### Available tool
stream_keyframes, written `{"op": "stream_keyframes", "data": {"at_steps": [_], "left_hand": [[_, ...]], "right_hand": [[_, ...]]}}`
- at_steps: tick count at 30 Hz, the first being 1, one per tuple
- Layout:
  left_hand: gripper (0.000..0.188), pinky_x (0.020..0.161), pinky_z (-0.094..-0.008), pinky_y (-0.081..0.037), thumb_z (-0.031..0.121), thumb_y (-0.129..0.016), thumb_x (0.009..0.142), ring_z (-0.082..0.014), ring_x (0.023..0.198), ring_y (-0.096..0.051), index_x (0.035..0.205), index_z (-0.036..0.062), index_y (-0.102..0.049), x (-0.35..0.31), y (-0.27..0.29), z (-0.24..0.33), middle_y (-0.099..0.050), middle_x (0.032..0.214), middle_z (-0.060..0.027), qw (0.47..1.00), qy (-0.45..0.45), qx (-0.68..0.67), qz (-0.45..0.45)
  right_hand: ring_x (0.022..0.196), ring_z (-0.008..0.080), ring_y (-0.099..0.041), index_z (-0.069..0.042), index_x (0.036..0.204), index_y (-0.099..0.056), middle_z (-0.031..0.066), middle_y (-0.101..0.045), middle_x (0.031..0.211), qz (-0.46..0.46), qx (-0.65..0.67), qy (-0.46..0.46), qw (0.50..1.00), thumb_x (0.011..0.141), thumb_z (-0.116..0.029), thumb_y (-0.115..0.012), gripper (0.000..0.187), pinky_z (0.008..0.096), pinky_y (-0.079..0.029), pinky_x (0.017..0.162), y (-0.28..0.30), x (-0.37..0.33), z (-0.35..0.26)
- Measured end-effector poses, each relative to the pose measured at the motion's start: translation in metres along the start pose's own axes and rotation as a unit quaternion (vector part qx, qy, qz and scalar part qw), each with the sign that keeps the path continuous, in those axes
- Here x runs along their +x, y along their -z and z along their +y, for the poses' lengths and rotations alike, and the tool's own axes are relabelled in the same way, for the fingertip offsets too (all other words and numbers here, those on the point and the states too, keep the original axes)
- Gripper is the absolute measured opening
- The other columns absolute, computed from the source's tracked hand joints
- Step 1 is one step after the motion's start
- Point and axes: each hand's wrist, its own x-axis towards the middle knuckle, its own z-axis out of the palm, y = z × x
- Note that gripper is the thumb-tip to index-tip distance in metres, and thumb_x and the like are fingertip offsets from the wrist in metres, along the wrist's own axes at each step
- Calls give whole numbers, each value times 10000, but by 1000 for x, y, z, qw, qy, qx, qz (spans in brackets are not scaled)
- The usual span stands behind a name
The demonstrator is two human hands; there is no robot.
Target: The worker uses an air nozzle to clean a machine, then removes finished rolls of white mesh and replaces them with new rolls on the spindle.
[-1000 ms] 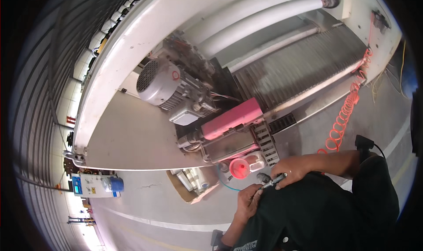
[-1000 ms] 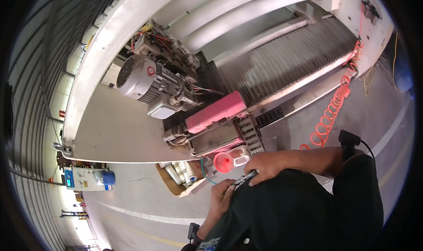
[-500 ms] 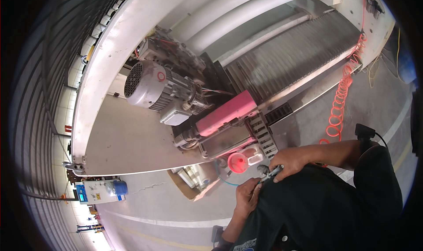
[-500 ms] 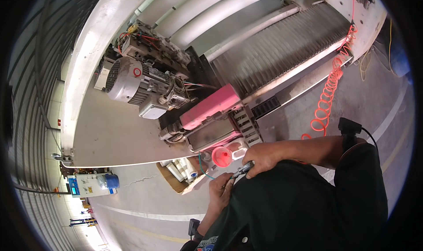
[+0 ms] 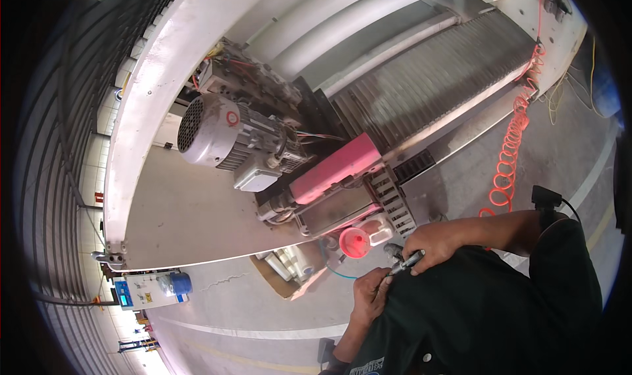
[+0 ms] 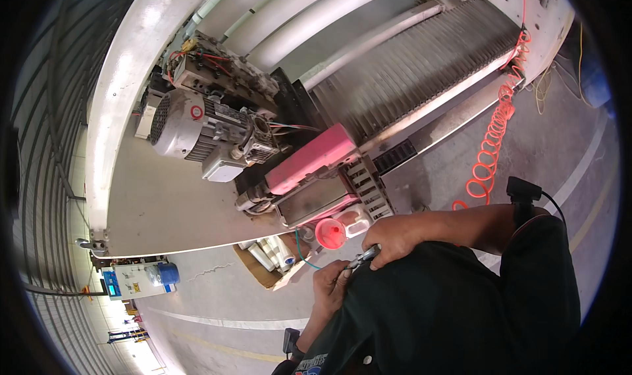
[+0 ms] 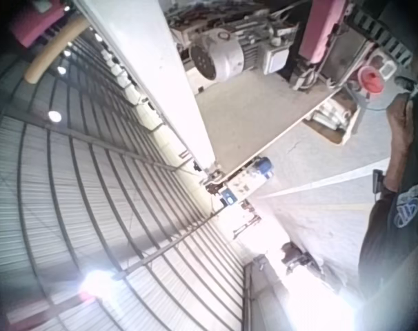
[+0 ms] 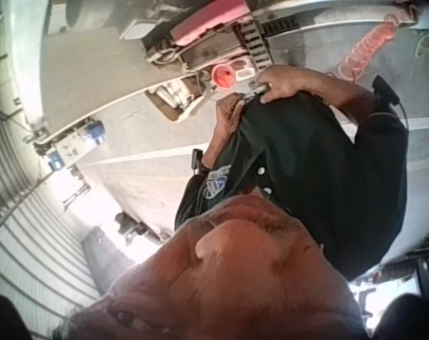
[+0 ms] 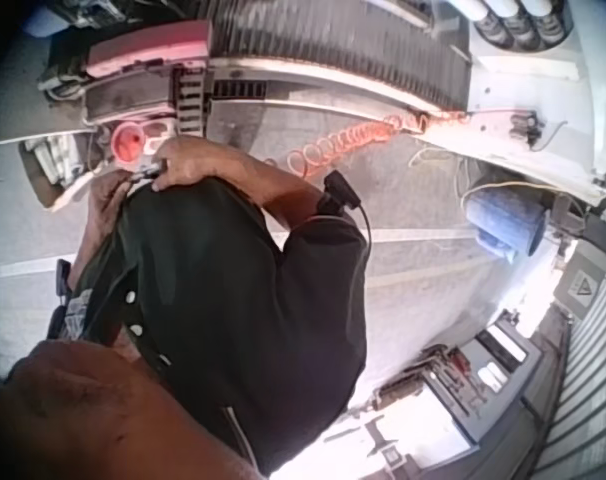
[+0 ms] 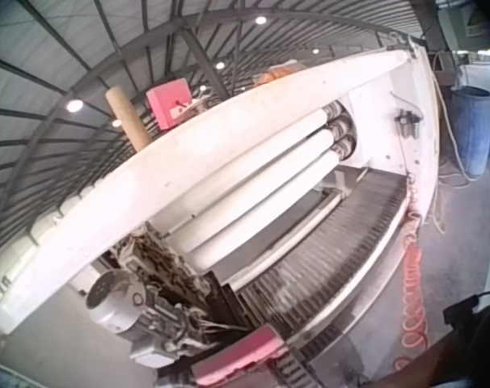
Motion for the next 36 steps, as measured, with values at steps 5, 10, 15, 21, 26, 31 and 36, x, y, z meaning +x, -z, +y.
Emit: {"op": "stream_keyframes", "data": {"at_steps": [5, 10, 15, 21, 26, 31, 36], "left_hand": [[105, 571, -337, -447, 100, -617, 906, -282, 606, -570, 956, 10, -641, 1, -1, -6, -569, 709, -130, 1000, 6, -24, -17], [103, 569, -335, -444, 99, -616, 910, -272, 603, -568, 952, 8, -640, 3, -2, -4, -571, 709, -125, 999, 9, -42, -19], [103, 571, -329, -444, 99, -616, 910, -268, 602, -565, 949, 7, -640, 5, -2, -6, -572, 711, -127, 999, 13, -38, -28], [91, 571, -321, -441, 86, -617, 909, -253, 602, -562, 941, 4, -637, 4, -1, -4, -567, 706, -122, 998, 15, -51, -20], [86, 580, -318, -448, 83, -618, 909, -250, 611, -569, 929, 2, -637, 4, 0, -5, -578, 718, -123, 998, 16, -50, -26], [86, 580, -316, -448, 83, -620, 907, -252, 608, -567, 924, 1, -636, 4, -1, -5, -577, 714, -121, 998, 15, -59, -17], [86, 573, -317, -444, 84, -621, 907, -252, 600, -561, 924, 1, -635, 2, -2, -8, -573, 707, -120, 998, 17, -65, -20]], "right_hand": [[900, 392, -625, 6, 1019, -656, 224, -654, 930, 12, -6, 12, 1000, 796, -388, -685, 453, 447, -477, 768, -2, 1, 4], [921, 394, -611, -4, 1004, -651, 210, -643, 948, 20, -11, 8, 1000, 809, -396, -673, 439, 453, -465, 767, -5, 1, 7], [928, 398, -610, 0, 1004, -651, 212, -644, 956, 20, -16, 6, 1000, 810, -395, -669, 440, 456, -465, 774, -2, 0, 9], [905, 392, -618, -12, 999, -653, 207, -650, 927, 10, 7, 8, 1000, 808, -372, -678, 409, 452, -466, 756, 1, -1, 3], [842, 384, -641, 3, 1005, -671, 228, -665, 874, 18, 2, 20, 1000, 779, -362, -699, 430, 451, -485, 741, 2, 1, 4], [912, 394, -617, -10, 1007, -654, 206, -650, 936, -4, -16, 13, 1000, 802, -380, -675, 424, 454, -467, 763, 2, 3, 6], [919, 399, -614, -7, 1021, -652, 208, -648, 944, -6, -20, 12, 1000, 804, -389, -670, 440, 455, -467, 773, 0, 4, 8]]}}
